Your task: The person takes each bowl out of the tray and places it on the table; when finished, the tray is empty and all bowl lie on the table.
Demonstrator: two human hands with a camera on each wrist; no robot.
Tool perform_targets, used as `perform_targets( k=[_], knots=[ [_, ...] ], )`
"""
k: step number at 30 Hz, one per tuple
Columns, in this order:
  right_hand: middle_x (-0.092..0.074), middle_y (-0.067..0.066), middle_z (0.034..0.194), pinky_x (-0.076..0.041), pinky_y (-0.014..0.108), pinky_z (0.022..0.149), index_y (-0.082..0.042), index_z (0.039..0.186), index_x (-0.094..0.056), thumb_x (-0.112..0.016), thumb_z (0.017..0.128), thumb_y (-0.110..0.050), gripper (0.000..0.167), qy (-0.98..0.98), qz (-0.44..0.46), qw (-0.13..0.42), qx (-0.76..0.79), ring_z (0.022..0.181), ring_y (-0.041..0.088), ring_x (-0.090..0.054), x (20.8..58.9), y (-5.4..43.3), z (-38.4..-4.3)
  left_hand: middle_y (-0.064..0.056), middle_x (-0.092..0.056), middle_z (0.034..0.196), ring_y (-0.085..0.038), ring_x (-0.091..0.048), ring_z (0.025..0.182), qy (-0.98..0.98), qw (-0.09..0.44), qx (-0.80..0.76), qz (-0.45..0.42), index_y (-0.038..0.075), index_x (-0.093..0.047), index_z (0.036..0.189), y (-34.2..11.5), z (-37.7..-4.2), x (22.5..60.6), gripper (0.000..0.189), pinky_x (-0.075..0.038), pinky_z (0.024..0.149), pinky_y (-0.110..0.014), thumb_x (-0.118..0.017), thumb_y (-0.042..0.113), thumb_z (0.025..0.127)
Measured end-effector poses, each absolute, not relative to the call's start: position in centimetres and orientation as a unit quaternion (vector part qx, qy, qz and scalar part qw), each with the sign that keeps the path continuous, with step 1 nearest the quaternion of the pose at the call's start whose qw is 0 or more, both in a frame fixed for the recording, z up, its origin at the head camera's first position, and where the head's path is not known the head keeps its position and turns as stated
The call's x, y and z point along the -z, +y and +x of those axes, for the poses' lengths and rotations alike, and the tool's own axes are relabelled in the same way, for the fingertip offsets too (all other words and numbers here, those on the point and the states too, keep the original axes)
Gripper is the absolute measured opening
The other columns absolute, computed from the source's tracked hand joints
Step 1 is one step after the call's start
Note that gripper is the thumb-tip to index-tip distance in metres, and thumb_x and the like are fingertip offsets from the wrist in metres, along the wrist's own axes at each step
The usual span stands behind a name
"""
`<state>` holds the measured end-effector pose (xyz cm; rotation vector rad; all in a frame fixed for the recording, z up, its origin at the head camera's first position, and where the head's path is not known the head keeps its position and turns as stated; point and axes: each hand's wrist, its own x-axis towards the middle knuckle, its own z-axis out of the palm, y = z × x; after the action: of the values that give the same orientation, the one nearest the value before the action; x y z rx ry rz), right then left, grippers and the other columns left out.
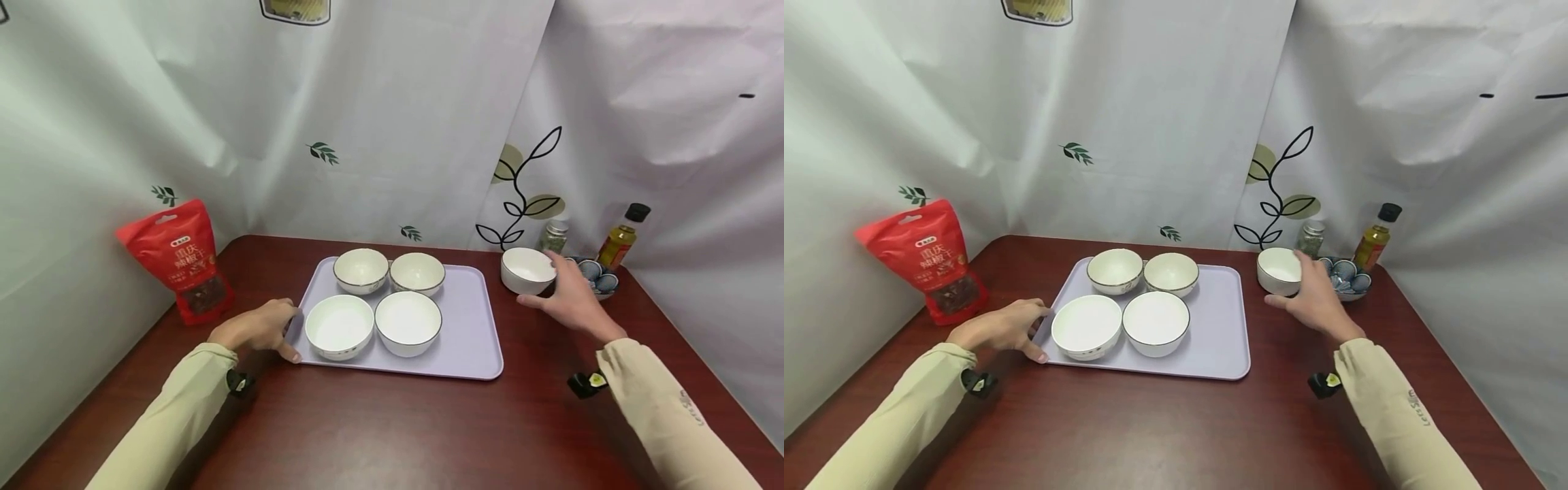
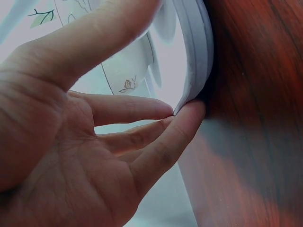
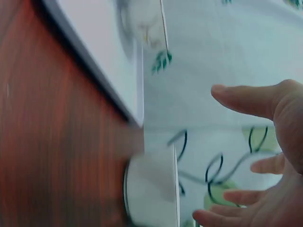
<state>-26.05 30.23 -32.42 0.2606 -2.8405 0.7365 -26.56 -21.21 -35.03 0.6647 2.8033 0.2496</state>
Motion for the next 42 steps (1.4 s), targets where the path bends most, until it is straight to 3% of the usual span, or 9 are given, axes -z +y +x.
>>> perform_targets(
  k=[5,9,18,26,34,42],
  knots=[
    [-0.042,0.036,0.146,-0.044,0.061,0.103,0.008,0.152,-0.028,-0.083,0.081,-0.028,0.097,-0.942,0.180,0.025,-0.282,0.132,0.052,-0.046,32.9,27.0,-25.6,-0.021,-0.061,0.109,-0.028,-0.058,0.094,0.963,0.121,-0.077,0.230,-0.012,-0.063,0.120,-21.3,-26.5,34.8,0.080,-0.053,0.087,-0.044,-0.095,0.035,0.064],
    [-0.048,0.034,0.143,-0.052,0.056,0.098,0.005,0.153,-0.029,-0.083,0.082,-0.027,0.095,-0.920,0.240,-0.048,-0.306,0.130,0.050,-0.050,33.7,24.8,-25.7,-0.020,-0.061,0.107,-0.027,-0.058,0.092,0.962,0.125,-0.086,0.227,-0.012,-0.063,0.119,-21.3,-26.6,35.0,0.079,-0.053,0.085,-0.043,-0.095,0.034,0.064],
    [-0.043,0.027,0.150,-0.049,0.057,0.103,0.000,0.155,-0.028,-0.082,0.084,-0.020,0.092,-0.872,0.286,-0.131,-0.375,0.136,0.047,-0.046,34.9,19.6,-25.6,-0.021,-0.061,0.108,-0.027,-0.058,0.093,0.962,0.119,-0.082,0.231,-0.013,-0.063,0.120,-21.4,-26.6,35.1,0.080,-0.053,0.085,-0.044,-0.095,0.036,0.064],
    [-0.045,0.020,0.151,-0.054,0.049,0.098,-0.001,0.154,-0.032,-0.085,0.080,-0.018,0.092,-0.849,0.322,-0.125,-0.400,0.133,0.042,-0.049,36.2,17.1,-26.1,-0.020,-0.061,0.108,-0.026,-0.058,0.092,0.961,0.121,-0.087,0.231,-0.013,-0.063,0.120,-21.4,-26.7,35.3,0.080,-0.053,0.085,-0.042,-0.095,0.035,0.065],
    [-0.057,0.012,0.141,-0.035,0.051,0.116,-0.002,0.147,-0.043,-0.093,0.068,-0.024,0.096,-0.853,0.332,-0.073,-0.395,0.130,0.027,-0.052,36.7,15.3,-26.6,-0.020,-0.061,0.108,-0.026,-0.058,0.092,0.961,0.120,-0.086,0.232,-0.013,-0.062,0.120,-21.4,-26.6,35.3,0.080,-0.053,0.084,-0.041,-0.095,0.034,0.065],
    [-0.060,0.011,0.136,-0.039,0.050,0.112,-0.004,0.142,-0.050,-0.097,0.058,-0.027,0.100,-0.859,0.319,-0.034,-0.399,0.125,0.028,-0.055,37.1,14.8,-26.6,-0.017,-0.061,0.102,-0.024,-0.057,0.087,0.960,0.112,-0.086,0.242,-0.013,-0.063,0.117,-21.3,-26.6,35.3,0.077,-0.052,0.079,-0.037,-0.095,0.033,0.064]
  ],
)
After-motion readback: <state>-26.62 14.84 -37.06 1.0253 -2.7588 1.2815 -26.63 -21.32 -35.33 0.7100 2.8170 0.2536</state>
